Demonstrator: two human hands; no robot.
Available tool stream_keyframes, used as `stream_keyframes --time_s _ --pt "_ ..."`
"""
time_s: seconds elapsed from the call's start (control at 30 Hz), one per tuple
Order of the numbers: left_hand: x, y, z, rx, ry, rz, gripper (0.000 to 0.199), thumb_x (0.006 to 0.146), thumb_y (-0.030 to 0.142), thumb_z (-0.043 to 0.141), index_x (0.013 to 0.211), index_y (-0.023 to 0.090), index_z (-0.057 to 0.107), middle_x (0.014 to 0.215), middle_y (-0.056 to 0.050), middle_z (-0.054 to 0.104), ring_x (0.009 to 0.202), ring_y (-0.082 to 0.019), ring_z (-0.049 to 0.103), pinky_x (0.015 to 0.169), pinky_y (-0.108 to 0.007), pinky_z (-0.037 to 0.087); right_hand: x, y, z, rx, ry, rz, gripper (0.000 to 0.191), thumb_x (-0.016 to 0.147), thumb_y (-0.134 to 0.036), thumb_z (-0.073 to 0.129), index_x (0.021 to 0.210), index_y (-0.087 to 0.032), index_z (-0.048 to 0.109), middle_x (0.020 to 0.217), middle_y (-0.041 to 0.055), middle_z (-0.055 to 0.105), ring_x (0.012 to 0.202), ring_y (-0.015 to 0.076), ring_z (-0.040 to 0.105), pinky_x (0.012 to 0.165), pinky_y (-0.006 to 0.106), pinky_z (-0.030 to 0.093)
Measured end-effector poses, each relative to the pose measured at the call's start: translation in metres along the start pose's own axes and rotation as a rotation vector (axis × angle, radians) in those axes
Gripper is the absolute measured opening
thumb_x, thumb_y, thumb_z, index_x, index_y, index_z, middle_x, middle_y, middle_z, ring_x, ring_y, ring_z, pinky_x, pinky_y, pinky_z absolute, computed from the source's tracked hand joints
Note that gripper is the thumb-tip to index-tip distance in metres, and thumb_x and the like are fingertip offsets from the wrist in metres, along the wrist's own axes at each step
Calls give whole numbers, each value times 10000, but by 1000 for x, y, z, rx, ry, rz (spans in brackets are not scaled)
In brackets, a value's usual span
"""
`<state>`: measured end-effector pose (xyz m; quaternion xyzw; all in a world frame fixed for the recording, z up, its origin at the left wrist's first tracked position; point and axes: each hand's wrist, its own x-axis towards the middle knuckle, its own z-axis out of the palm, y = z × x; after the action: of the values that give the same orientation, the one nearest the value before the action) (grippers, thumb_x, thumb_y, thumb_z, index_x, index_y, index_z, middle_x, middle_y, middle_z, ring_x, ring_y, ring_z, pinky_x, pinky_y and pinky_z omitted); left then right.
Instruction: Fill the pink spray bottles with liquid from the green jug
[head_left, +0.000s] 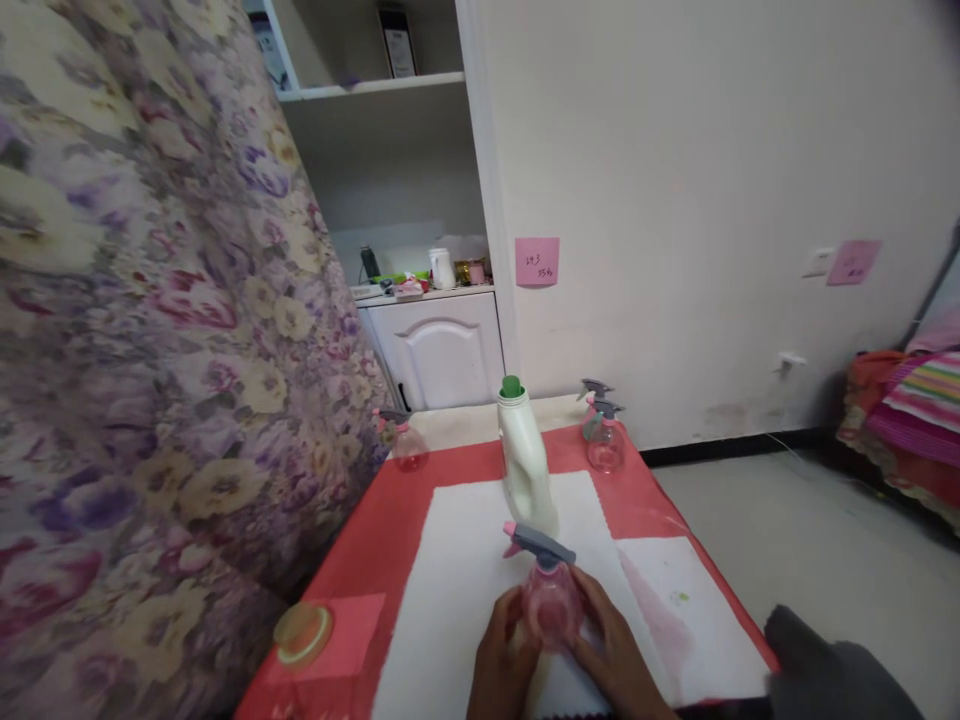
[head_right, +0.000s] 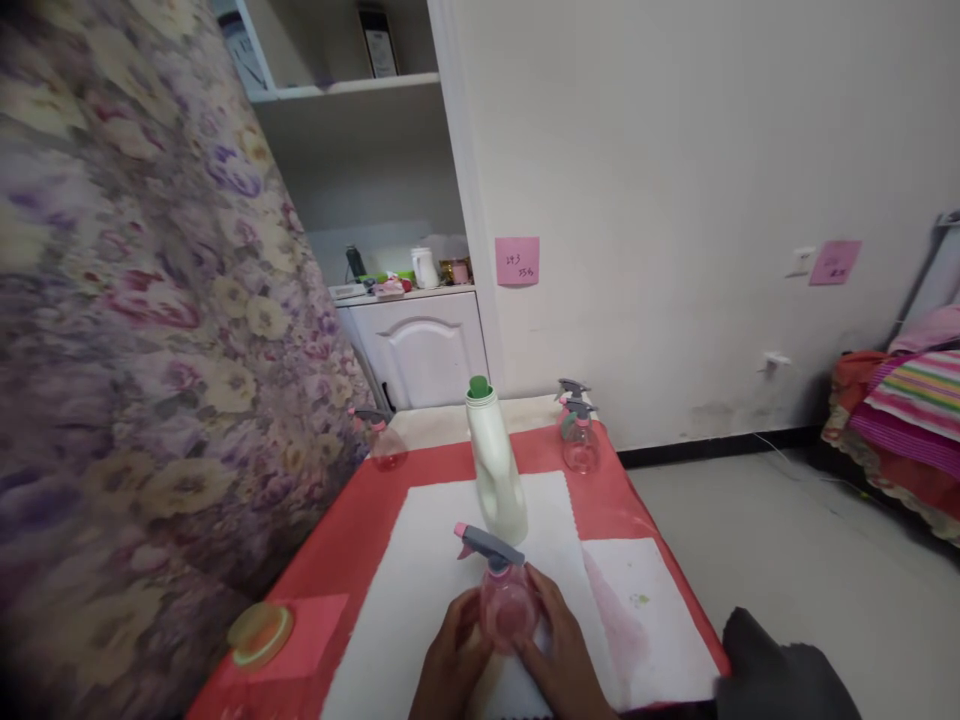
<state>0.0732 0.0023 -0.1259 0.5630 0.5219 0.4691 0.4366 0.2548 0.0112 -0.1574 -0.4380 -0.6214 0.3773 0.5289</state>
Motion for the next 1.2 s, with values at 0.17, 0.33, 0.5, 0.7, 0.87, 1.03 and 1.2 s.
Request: stream_keyframes --time_s 0.17,0.33,0.5,0.7,0.87,1.03,1.2 --pt "-4 5 -3 77 -14 28 352 776 309 614 1106 186 607 1162 -107 704 1104 -259 646 968 -382 511 2 -2 -9 -33 -42 -10 542 894 -373 543 1410 -282 401 1471 71 465 1364 262 425 1163 460 319" --pt "9 -8 -36 460 113 180 352 839 294 532 1167 186 604 1227 -107 667 1172 -244 603 1033 -422 477 -5 2 -3 -76 16 -9 585 889 -361 548 1430 -264 345 1483 89 422 1370 264 410 1150 439 342" --pt "29 -52 -75 972 277 479 399 887 313 497 1242 153 582 1297 -154 636 1221 -293 575 999 -503 499 -8 -4 14 -150 79 60 849 737 -316 709 1456 -242 264 1494 113 379 1398 310 353 1152 477 318" --pt "28 -65 -79 1263 309 618 328 910 294 501 1188 156 608 1260 -143 662 1171 -268 612 974 -450 516 0 -17 42 -213 251 111 996 599 -223 760 1447 -236 237 1449 115 409 1377 318 370 1134 469 335" --pt "32 -64 -80 1253 331 653 298 906 274 484 1125 140 634 1209 -145 692 1127 -264 641 942 -443 533 8 -19 53 -245 366 126 847 638 -235 706 1391 -227 318 1406 122 455 1320 324 444 1089 464 396" --pt "37 -70 -85 1213 334 648 312 896 310 484 1103 150 654 1182 -135 710 1098 -261 660 921 -435 547 11 -16 53 -261 404 83 760 630 -230 684 1329 -202 387 1323 124 541 1249 334 522 1053 464 442" --pt "44 -79 -90 1212 323 645 353 900 350 465 1118 157 665 1211 -127 702 1103 -260 662 924 -434 554 15 -9 37 -226 408 83 762 618 -226 706 1315 -240 398 1298 98 586 1222 317 558 1033 436 467"
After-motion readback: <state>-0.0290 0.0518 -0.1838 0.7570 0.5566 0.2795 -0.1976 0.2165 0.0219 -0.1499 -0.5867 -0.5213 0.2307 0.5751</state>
